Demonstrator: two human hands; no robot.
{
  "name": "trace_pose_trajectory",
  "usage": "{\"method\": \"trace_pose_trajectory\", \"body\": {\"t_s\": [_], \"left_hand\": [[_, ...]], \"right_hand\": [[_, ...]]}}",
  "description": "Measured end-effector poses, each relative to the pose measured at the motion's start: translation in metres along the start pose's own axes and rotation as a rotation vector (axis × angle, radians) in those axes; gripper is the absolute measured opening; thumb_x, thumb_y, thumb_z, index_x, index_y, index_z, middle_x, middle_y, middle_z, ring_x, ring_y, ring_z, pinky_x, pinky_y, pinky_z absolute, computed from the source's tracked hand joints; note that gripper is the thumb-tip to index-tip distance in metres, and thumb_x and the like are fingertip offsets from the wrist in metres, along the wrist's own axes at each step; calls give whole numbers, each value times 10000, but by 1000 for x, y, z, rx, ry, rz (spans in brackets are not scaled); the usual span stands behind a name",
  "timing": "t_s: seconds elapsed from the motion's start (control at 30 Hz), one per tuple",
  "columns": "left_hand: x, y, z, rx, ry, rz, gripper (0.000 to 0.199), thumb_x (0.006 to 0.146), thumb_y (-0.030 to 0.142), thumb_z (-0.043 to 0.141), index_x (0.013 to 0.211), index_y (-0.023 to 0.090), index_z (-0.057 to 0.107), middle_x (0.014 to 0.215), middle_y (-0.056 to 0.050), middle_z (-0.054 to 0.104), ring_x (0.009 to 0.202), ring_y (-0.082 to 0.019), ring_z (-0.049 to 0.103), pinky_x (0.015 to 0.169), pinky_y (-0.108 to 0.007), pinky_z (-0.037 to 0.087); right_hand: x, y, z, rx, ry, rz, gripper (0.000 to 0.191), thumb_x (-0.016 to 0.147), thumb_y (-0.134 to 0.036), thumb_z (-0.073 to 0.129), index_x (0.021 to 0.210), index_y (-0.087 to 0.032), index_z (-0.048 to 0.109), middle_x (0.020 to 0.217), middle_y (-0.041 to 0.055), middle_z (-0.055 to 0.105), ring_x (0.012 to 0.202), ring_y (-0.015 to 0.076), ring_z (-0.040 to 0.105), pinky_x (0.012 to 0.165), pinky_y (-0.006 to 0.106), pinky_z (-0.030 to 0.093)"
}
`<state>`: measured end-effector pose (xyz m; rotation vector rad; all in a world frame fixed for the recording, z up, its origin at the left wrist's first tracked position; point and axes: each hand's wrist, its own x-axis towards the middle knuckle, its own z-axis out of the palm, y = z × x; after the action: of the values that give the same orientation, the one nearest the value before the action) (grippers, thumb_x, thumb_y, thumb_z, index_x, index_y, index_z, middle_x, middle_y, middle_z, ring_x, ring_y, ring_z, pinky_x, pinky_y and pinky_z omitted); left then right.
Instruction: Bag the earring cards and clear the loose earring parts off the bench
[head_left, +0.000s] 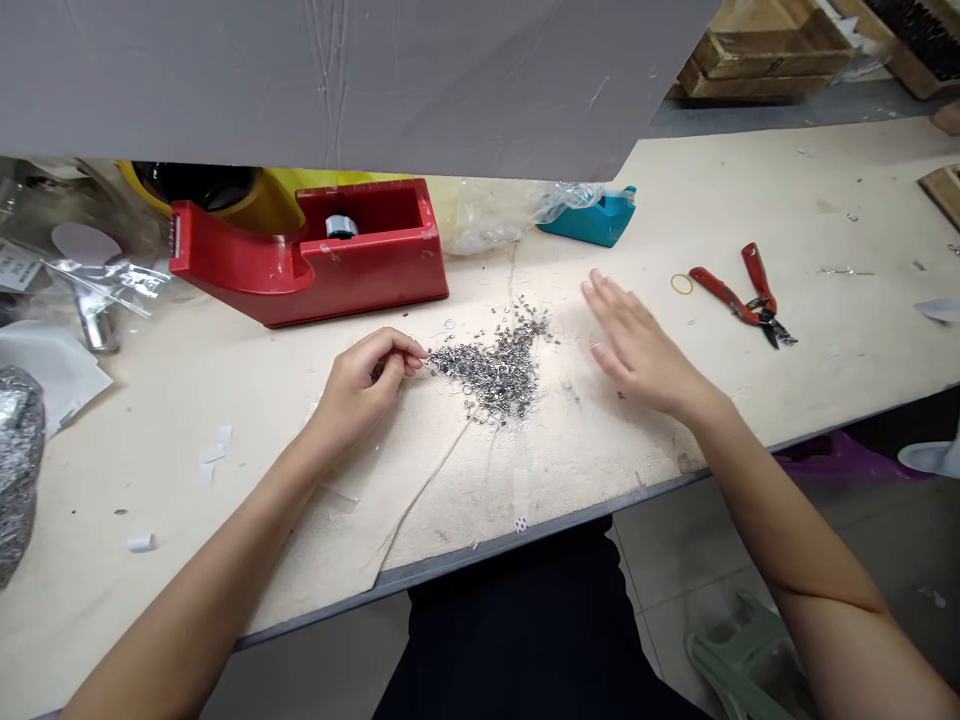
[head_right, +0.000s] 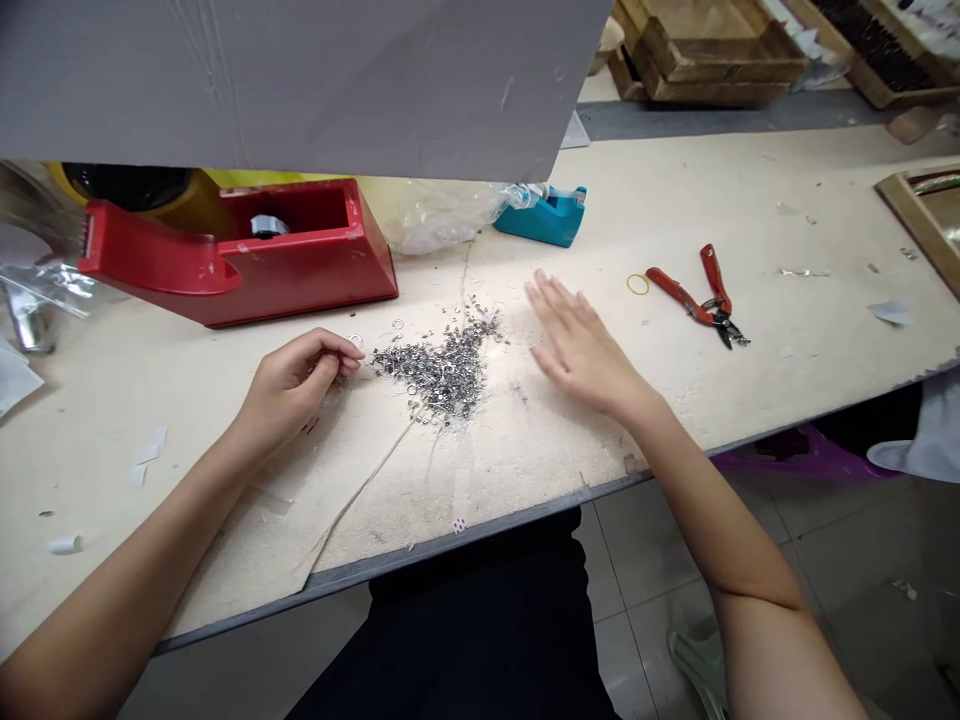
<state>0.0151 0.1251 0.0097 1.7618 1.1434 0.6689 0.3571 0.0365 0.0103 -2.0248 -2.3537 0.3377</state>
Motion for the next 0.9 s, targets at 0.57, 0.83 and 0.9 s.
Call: {"method": "trace_pose_trajectory", "body": {"t_s": [0.57, 0.83, 0.9], "left_hand": [[-1, 1, 1, -24, -11, -5, 206, 906, 120, 463, 886, 184, 658, 786, -3, 624, 757, -110, 598, 696, -240, 450], [-1, -1, 2, -34, -6, 0, 200, 901, 122, 472, 882, 189, 659, 780, -2, 622, 755, -110, 593, 689, -241, 441], [-1, -2, 1, -33, -9, 7, 199, 899, 122, 476, 884, 193, 661, 774, -1, 621, 751, -112, 594, 689, -244, 443]], "right_hand": [[-6, -29, 12, -11, -72, -174, 771, 1071, -431, 253, 1621, -252, -256, 1747, 106, -18, 1628, 278, 72, 1330, 560, 174], [-16, 3, 1, -17, -70, 154, 721, 1064, -472, 250, 1668, -144, 31, 1754, 143, 19, 1633, 331, -2, 1328, 604, 117], [-16, -3, 11, -25, -134, 135, 761, 1061, -501, 263, 1665, -126, -8, 1749, 166, -13, 1631, 339, -19, 1322, 621, 99]]}}
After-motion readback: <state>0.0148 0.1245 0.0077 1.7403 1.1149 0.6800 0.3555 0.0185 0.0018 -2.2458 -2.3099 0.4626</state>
